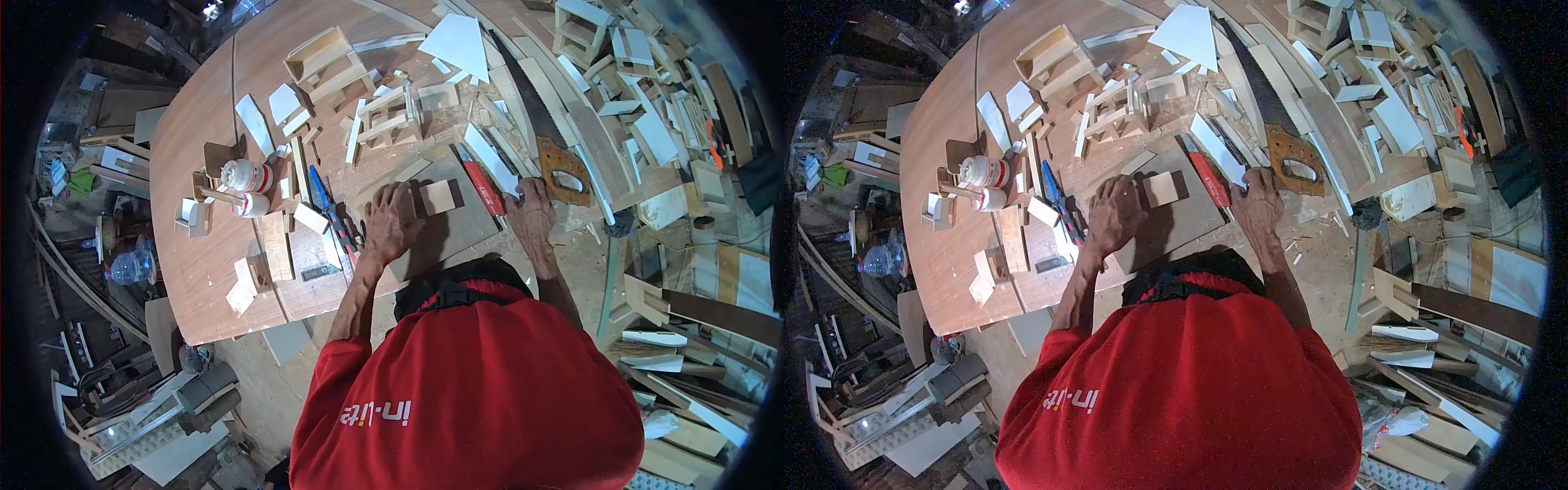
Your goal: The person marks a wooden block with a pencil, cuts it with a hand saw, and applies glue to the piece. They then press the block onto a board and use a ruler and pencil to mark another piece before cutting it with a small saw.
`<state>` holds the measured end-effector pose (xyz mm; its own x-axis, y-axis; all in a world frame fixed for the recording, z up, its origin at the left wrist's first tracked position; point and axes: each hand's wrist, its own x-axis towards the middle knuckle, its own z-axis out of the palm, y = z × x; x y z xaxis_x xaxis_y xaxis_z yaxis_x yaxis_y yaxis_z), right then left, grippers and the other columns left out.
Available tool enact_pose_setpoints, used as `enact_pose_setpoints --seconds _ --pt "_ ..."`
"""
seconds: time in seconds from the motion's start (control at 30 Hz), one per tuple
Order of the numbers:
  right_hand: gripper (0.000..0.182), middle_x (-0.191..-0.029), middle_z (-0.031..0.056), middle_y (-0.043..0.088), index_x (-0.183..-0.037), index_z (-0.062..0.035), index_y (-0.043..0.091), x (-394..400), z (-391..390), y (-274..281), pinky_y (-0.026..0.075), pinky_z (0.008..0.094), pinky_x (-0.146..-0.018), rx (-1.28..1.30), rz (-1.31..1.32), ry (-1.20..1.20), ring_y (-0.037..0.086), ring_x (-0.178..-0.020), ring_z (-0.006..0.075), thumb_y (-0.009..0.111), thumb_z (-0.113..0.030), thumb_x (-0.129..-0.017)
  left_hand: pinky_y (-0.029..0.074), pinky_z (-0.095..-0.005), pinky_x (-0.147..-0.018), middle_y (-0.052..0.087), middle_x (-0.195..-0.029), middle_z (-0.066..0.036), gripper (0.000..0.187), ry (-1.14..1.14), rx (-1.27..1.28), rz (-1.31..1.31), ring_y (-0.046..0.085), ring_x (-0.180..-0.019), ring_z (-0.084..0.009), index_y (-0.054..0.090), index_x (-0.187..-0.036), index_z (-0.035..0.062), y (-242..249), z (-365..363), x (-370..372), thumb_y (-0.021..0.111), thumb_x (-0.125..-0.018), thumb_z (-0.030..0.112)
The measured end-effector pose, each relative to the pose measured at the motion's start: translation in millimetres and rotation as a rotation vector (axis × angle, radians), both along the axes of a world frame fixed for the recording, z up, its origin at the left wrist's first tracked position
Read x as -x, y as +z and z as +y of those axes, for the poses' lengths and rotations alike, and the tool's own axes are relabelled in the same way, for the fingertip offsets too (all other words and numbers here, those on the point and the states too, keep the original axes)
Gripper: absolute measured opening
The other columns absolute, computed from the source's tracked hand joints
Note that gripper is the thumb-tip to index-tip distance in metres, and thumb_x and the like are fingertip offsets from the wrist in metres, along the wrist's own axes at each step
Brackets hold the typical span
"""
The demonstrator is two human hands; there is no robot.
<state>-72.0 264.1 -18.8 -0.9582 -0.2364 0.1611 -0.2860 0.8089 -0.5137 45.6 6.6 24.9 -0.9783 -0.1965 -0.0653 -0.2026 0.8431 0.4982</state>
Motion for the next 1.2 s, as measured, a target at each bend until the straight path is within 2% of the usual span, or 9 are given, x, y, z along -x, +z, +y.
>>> enact_pose_setpoints --seconds 0.13,0.33,0.47,0.6,0.77,0.83,0.9,0.97,1.2 --pt "0.026 -0.101 0.0085 0.056 -0.094 -0.0065 0.058 1.3 1.9 -3.5 0.051 0.0417 -0.076 -0.032 -0.003 0.004 0.059 -0.093 0.0283 0.072 -0.015 -0.073 0.022 -0.0711 -0.102 0.043 -0.139 -0.012 0.08 -0.03 0.085 -0.116 0.032 -0.135 -0.0326 0.037 -0.139 0.0104 -9.1 10.4 10.1 0.075 -0.072 0.032" --pt "0.024 -0.103 0.009 0.056 -0.091 -0.0056 0.057 -2.5 -1.9 8.9 0.05 0.0428 -0.076 0.044 0.108 -0.016 0.059 -0.091 0.0284 0.071 -0.014 -0.073 0.012 -0.0714 -0.106 0.04 -0.143 -0.011 0.082 -0.063 0.16 -0.158 0.029 -0.137 -0.0308 0.031 -0.144 0.0129 -10.4 15.2 13.3 0.07 -0.078 0.042" --pt "0.018 -0.093 0.0101 0.058 -0.09 -0.0052 0.055 -1.3 -4.3 9.6 0.049 0.0442 -0.072 0.126 0.029 -0.014 0.06 -0.087 0.0306 0.068 -0.012 -0.079 0.009 -0.0713 -0.107 0.041 -0.143 -0.011 0.082 -0.078 0.164 -0.166 0.028 -0.138 -0.0303 0.03 -0.146 0.0132 -14.2 17.3 15.5 0.067 -0.08 0.045" --pt "0.014 -0.083 0.0117 0.06 -0.094 -0.0048 0.054 2.8 -6.5 9.9 0.047 0.0452 -0.069 0.234 -0.008 -0.016 0.06 -0.083 0.0338 0.063 -0.008 -0.084 0.01 -0.0715 -0.106 0.041 -0.144 -0.008 0.083 -0.105 0.136 -0.083 0.032 -0.137 -0.0298 0.03 -0.145 0.0132 -22.6 18.8 17.0 0.071 -0.077 0.037" --pt "0.013 -0.084 0.0141 0.062 -0.097 -0.0036 0.053 14.6 5.8 -0.4 0.047 0.0459 -0.07 0.216 -0.063 -0.031 0.062 -0.084 0.0351 0.059 -0.004 -0.085 0.012 -0.069 -0.108 0.042 -0.143 -0.011 0.081 -0.154 0.155 -0.084 0.033 -0.136 -0.031 0.03 -0.145 0.0116 -7.1 19.2 19.1 0.071 -0.078 0.034" --pt "0.013 -0.085 0.0146 0.063 -0.097 -0.0033 0.053 15.6 6.6 2.2 0.047 0.0461 -0.071 0.213 -0.082 -0.033 0.063 -0.084 0.0353 0.058 -0.002 -0.085 0.023 -0.06 -0.109 0.048 -0.135 -0.016 0.071 -0.016 0.053 -0.004 0.04 -0.13 -0.0341 0.041 -0.138 0.0088 -11.2 10.4 22.2 0.07 -0.078 0.032" --pt "0.012 -0.086 0.0146 0.062 -0.096 -0.0027 0.053 16.2 7.1 2.9 0.047 0.0457 -0.072 0.249 -0.127 0.001 0.063 -0.085 0.035 0.056 0.0 -0.085 0.026 -0.0578 -0.107 0.05 -0.132 -0.016 0.066 0.021 -0.004 0.013 0.041 -0.128 -0.035 0.044 -0.135 0.0076 -16.8 -6.2 27.4 0.069 -0.079 0.032" --pt "0.012 -0.087 0.0143 0.062 -0.096 -0.0026 0.053 17.0 5.7 -3.5 0.047 0.0456 -0.072 0.281 -0.11 0.005 0.063 -0.085 0.0348 0.056 0.0 -0.085 0.033 -0.052 -0.1 0.054 -0.125 -0.015 0.051 0.07 -0.011 0.086 0.046 -0.12 -0.0358 0.054 -0.123 0.0052 -24.0 -14.1 33.0 0.068 -0.079 0.027" --pt "0.016 -0.092 0.0134 0.062 -0.093 -0.0034 0.057 12.9 12.8 -1.4 0.048 0.0454 -0.073 0.215 -0.025 0.004 0.061 -0.089 0.0316 0.065 -0.009 -0.081 0.034 -0.0512 -0.096 0.054 -0.124 -0.011 0.045 -0.027 0.071 0.183 0.047 -0.117 -0.0341 0.055 -0.119 0.0101 -16.2 12.0 48.3 0.067 -0.076 0.019"
